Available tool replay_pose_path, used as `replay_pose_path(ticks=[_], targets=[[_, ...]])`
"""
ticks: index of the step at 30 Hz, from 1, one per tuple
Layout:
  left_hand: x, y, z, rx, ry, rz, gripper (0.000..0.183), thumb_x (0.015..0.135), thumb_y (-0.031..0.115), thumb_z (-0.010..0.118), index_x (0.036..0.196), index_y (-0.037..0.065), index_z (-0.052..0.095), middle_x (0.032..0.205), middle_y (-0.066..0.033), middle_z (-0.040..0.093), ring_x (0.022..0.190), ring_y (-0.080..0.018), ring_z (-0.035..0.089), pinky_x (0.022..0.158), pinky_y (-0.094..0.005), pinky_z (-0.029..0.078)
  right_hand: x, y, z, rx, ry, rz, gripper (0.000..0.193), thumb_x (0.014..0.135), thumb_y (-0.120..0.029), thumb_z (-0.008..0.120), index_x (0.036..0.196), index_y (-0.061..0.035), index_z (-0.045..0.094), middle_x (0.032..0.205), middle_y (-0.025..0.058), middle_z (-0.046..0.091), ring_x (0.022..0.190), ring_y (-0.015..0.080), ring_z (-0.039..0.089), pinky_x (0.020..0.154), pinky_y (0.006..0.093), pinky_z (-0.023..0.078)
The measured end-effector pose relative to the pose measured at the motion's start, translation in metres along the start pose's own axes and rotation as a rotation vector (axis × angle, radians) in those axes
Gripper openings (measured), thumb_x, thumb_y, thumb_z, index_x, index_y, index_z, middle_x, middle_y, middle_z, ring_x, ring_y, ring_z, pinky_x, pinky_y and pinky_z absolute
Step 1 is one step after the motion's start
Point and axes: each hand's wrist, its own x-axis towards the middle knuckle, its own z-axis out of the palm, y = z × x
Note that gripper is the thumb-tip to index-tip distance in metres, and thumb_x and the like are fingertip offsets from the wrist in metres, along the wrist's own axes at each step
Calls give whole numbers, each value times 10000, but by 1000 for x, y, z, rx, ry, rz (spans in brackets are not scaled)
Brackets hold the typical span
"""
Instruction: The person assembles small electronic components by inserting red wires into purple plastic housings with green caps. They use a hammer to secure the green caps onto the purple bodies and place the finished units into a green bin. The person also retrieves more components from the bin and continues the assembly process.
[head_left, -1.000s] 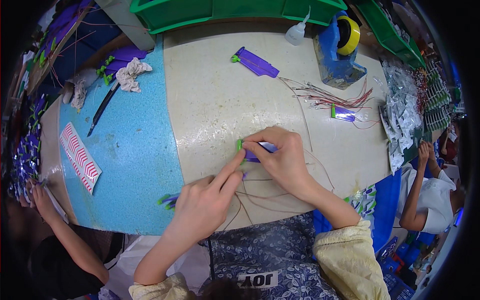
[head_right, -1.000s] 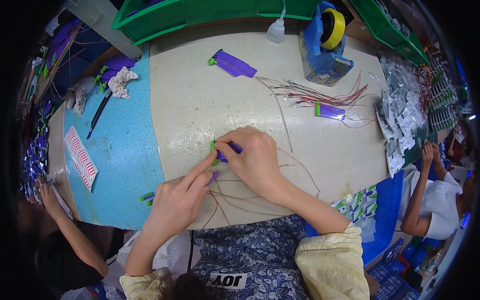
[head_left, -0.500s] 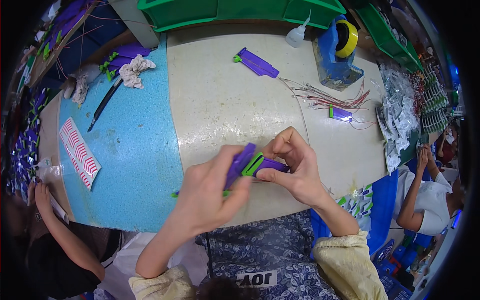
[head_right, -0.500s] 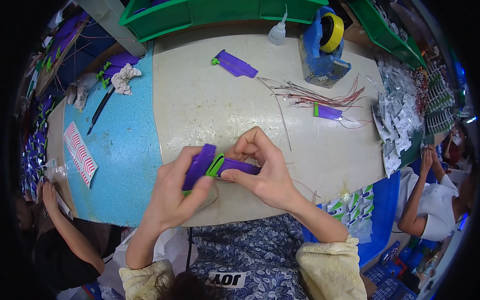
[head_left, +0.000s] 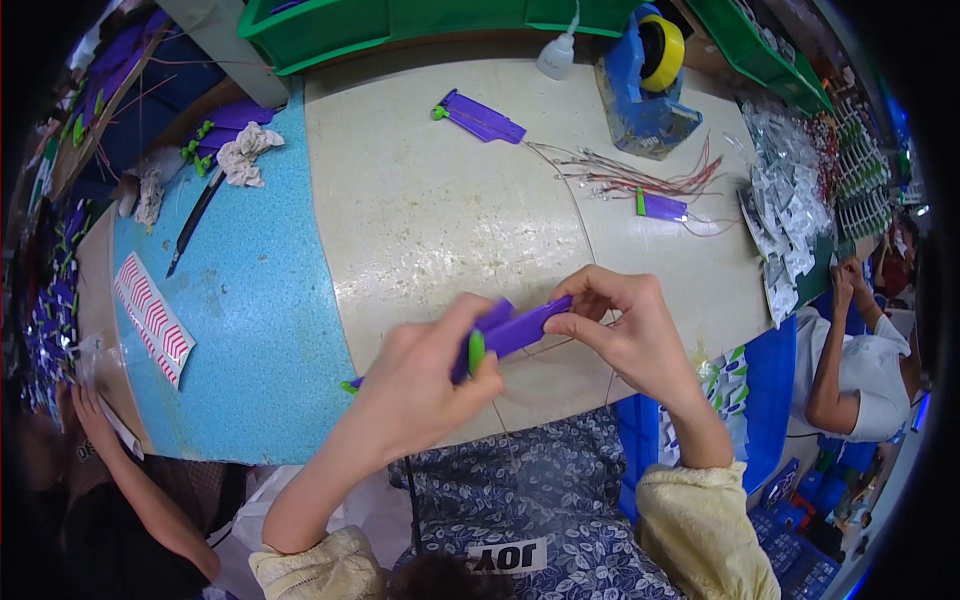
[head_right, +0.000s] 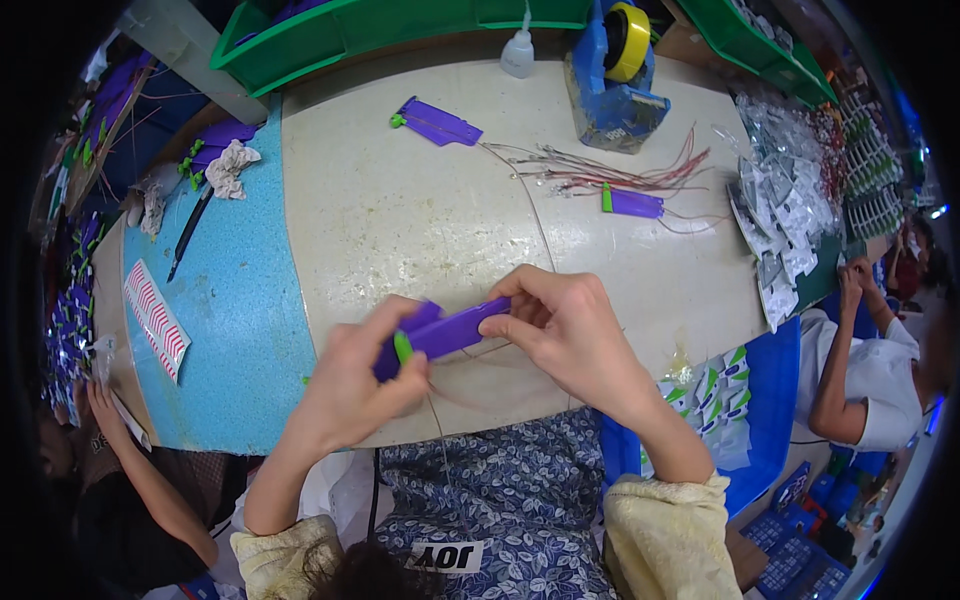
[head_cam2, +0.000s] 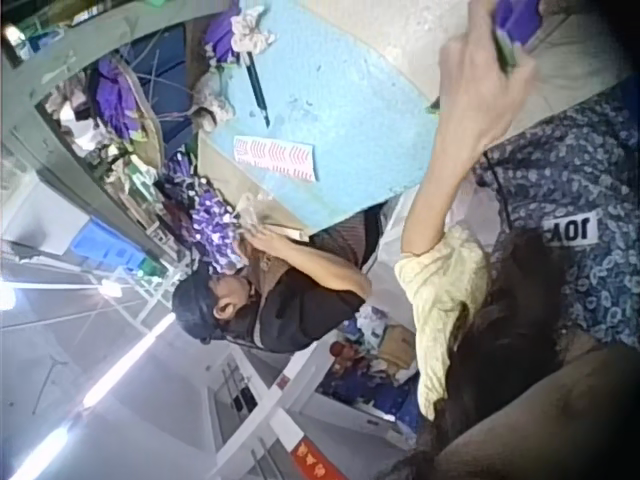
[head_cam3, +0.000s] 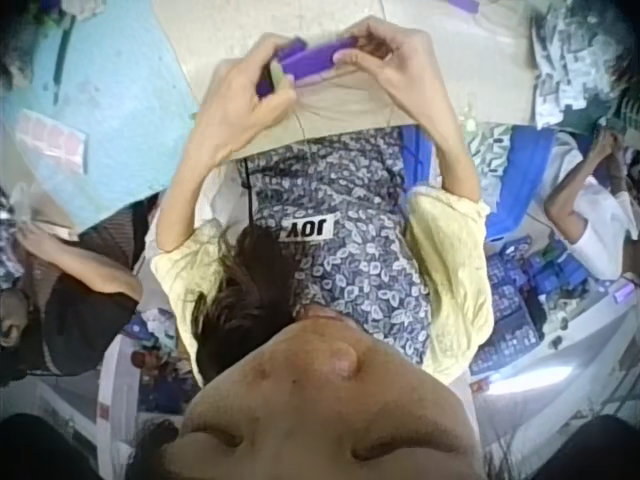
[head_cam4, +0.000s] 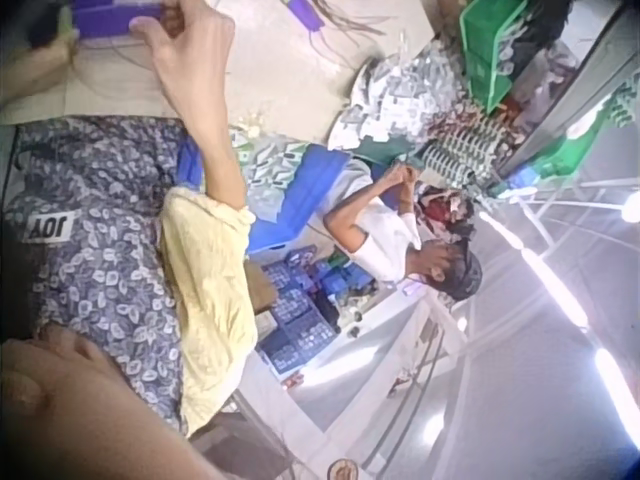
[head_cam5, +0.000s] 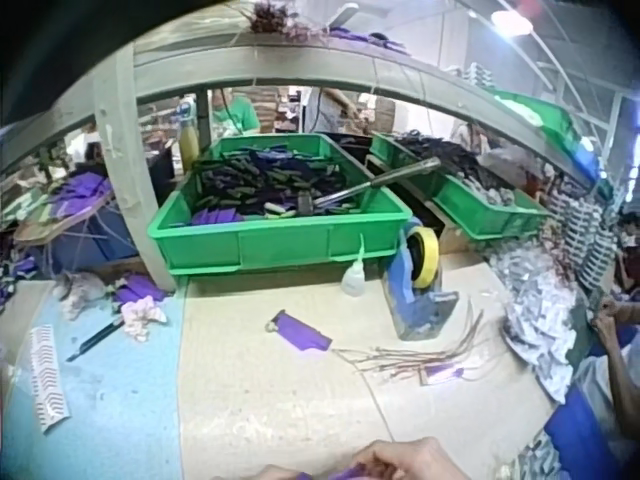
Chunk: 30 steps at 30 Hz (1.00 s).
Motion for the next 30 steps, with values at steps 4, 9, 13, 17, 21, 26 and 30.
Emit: replay_pose_path(ticks=[4,9,13,17,21,26,30], targets=[[10,8,5,130,-120,78,272,901,186,670,1123,63,573,654,-185,598,555,-358,619,542,-431,465,-4,-17,-1,-256,65,-178,179,790,-21,778,945,6,693,771,53,687,604,71,556,567,271,453],[19,19,-7,-274,-172,-209,190,958,201,653,998,14,649,742,-107,708,563,-132,624,515,-283,455,-4,-9,-15,-122,361,-292,98,792,-31,779,861,6,721,678,67,564,555,125,498,507,292,386],[18,12,-22,-700,-275,-413,241,975,226,648,998,-13,658,757,-102,710,527,-92,594,477,-228,435,0,-8,-26,-177,488,-388,41,807,-20,773,816,-4,736,654,4,484,560,87,408,491,268,314],[17,3,-23,-837,-234,-554,281,944,250,670,1016,-21,649,730,-134,701,470,-128,587,439,-240,447,-13,-14,0,-124,124,-731,112,745,-75,834,787,-14,749,695,65,610,611,157,534,554,299,401],[14,1,-32,-779,-95,-613,257,934,229,659,988,-21,624,689,-154,677,440,-158,585,425,-254,460,49,-9,-9,-183,236,-638,263,763,-183,834,921,4,739,879,148,704,785,267,627,711,359,487],[8,-2,-35,-818,-47,-579,273,943,252,647,978,-17,615,676,-153,668,422,-179,577,411,-278,459,169,21,5,-531,547,-456,435,844,-273,767,1126,43,668,1048,193,692,1006,351,615,893,428,463],[-1,-7,-38,-874,49,-625,281,941,271,645,972,-6,615,660,-143,657,407,-186,570,408,-286,471,145,7,14,-474,673,-632,419,883,-343,712,1042,41,663,1000,216,672,1005,370,594,924,466,436]])
